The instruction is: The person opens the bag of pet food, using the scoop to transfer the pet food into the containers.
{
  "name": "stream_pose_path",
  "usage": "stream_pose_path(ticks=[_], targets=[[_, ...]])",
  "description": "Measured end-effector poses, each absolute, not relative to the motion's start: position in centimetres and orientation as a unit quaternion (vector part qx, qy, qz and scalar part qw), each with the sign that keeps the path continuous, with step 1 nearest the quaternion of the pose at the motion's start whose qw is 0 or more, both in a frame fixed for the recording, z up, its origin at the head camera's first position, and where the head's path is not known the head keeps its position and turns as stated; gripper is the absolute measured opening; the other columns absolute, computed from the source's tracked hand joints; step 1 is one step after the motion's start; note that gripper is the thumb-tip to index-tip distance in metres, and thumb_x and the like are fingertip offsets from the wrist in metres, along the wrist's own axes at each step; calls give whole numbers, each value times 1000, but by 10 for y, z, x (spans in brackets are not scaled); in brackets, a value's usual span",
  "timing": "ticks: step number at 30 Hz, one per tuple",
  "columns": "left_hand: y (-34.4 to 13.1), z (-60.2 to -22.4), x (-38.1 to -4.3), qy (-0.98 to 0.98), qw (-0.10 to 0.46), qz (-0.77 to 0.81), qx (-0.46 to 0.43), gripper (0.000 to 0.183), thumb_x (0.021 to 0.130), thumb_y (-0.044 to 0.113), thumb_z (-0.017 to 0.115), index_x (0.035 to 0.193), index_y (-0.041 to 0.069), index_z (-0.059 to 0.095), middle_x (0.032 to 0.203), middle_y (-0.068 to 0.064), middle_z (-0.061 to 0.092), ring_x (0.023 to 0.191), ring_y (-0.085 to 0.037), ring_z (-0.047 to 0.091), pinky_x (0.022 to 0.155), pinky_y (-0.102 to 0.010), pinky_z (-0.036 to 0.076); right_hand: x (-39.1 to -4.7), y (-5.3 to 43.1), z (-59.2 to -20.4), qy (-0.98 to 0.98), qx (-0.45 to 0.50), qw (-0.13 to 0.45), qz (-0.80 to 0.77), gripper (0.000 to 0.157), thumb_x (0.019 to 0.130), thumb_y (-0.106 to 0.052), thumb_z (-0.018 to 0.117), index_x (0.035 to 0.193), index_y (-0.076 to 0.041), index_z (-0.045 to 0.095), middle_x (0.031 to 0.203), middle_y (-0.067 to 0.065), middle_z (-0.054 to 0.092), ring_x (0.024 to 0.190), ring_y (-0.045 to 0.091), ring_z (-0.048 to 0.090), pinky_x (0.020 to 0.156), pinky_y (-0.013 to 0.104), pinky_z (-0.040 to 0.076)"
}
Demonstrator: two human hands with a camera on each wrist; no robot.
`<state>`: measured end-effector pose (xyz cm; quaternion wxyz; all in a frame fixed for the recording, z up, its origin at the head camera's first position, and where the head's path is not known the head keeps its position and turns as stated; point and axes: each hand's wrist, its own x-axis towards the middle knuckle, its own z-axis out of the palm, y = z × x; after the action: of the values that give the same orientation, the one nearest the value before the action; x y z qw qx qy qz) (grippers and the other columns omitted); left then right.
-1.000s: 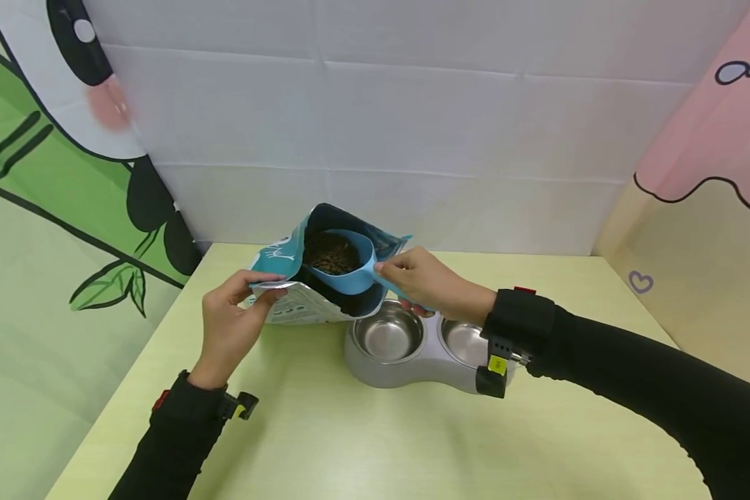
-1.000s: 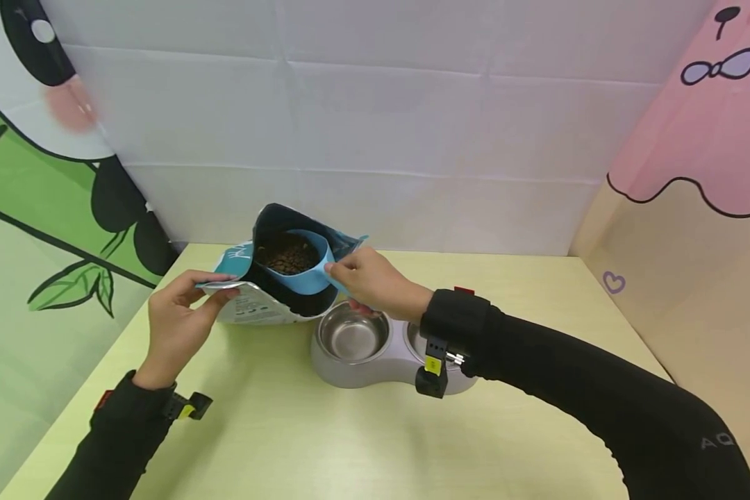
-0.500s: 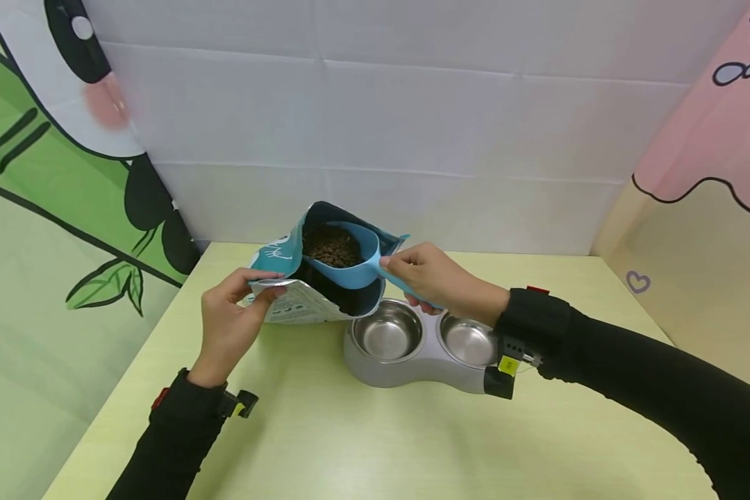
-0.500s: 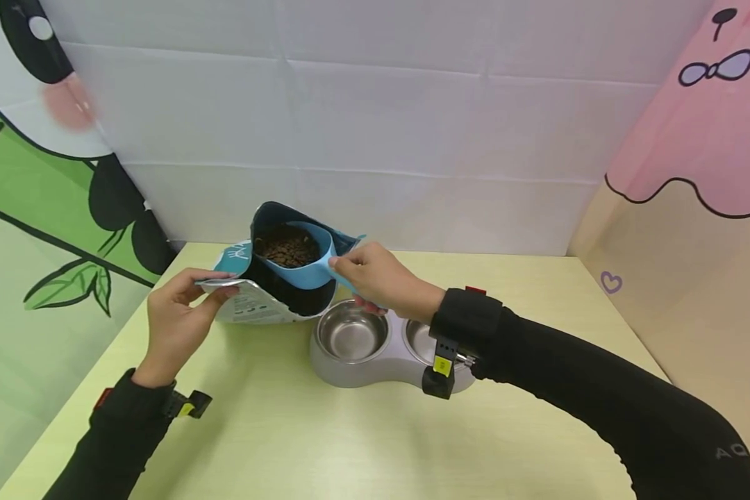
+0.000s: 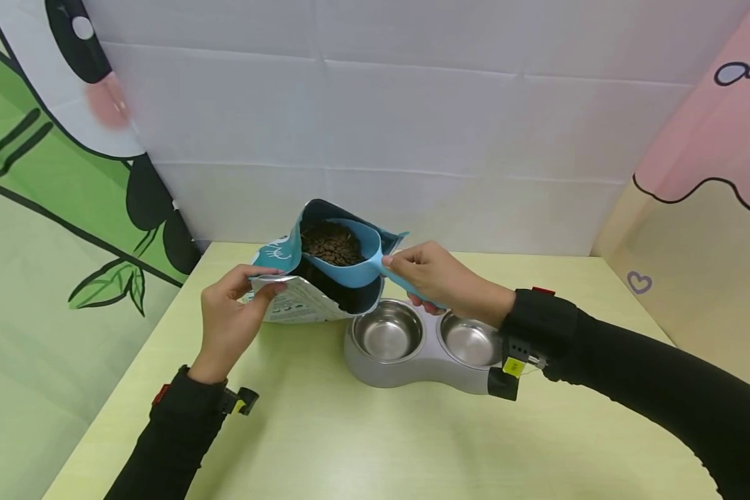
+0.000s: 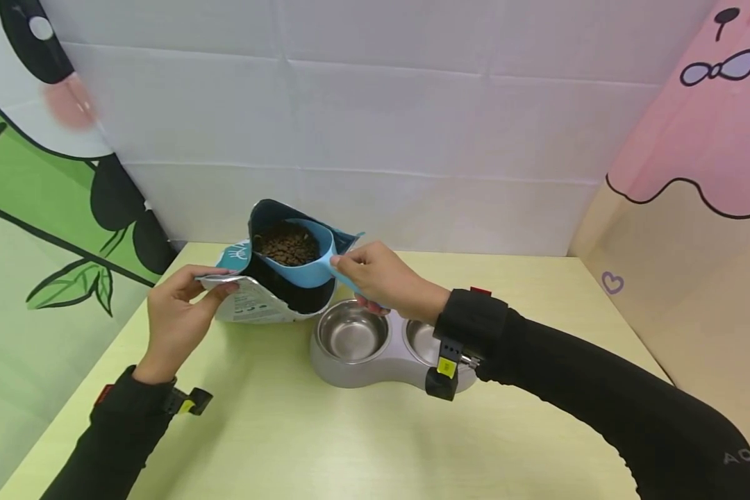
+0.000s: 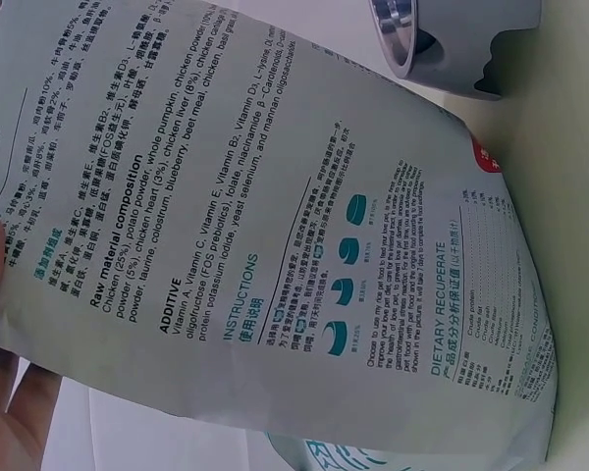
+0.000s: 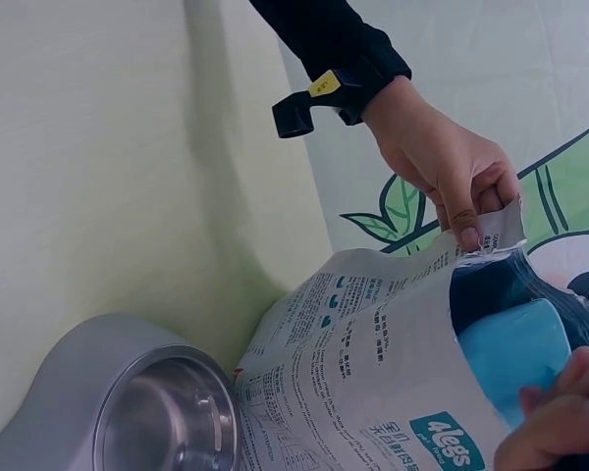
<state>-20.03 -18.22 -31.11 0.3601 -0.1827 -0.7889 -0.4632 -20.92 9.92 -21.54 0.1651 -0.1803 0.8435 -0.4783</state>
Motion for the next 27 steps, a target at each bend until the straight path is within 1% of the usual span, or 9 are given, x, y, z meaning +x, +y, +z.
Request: stream_pose_path(ticks=[3,6,14,21,27], targets=[[-183,-311,-201,-790,359,-465,-178,26,71,-1,71,95,8,64,93,-6,65,88,-8,59,79,-17,47,-209,99,-215,843,-181,163,-480,34,95,-33,46,74,-8,56,56,7,39,44,18,33,40,26,29],[-183,-307,-199,-791,356,-466,-173,26,71,-3,71,94,6,64,92,-8,65,88,-7,58,79,-16,46,-209,98,-215,842,-181,161,-482,34,95,-33,46,74,-8,55,55,7,39,43,18,33,40,26,29],[-186,-309,-201,-791,348,-476,-165,25,72,0,70,95,8,64,94,-8,65,89,-11,59,80,-16,46,-207,98,-212,840,-180,160,-486,33,94,-35,46,76,-9,57,56,8,40,44,18,34,40,26,29],[-186,-307,-201,-788,353,-473,-176,25,72,-3,70,94,7,64,91,-4,65,87,-6,58,79,-17,47,-203,100,-207,839,-177,162,-488,31,94,-35,46,81,-11,60,57,8,39,45,18,33,40,26,29],[-186,-307,-201,-785,353,-476,-179,24,73,-2,70,94,8,64,91,-3,65,85,-6,59,78,-17,47,-199,102,-204,843,-178,159,-481,32,94,-36,46,80,-11,59,56,9,40,44,19,33,41,26,31]])
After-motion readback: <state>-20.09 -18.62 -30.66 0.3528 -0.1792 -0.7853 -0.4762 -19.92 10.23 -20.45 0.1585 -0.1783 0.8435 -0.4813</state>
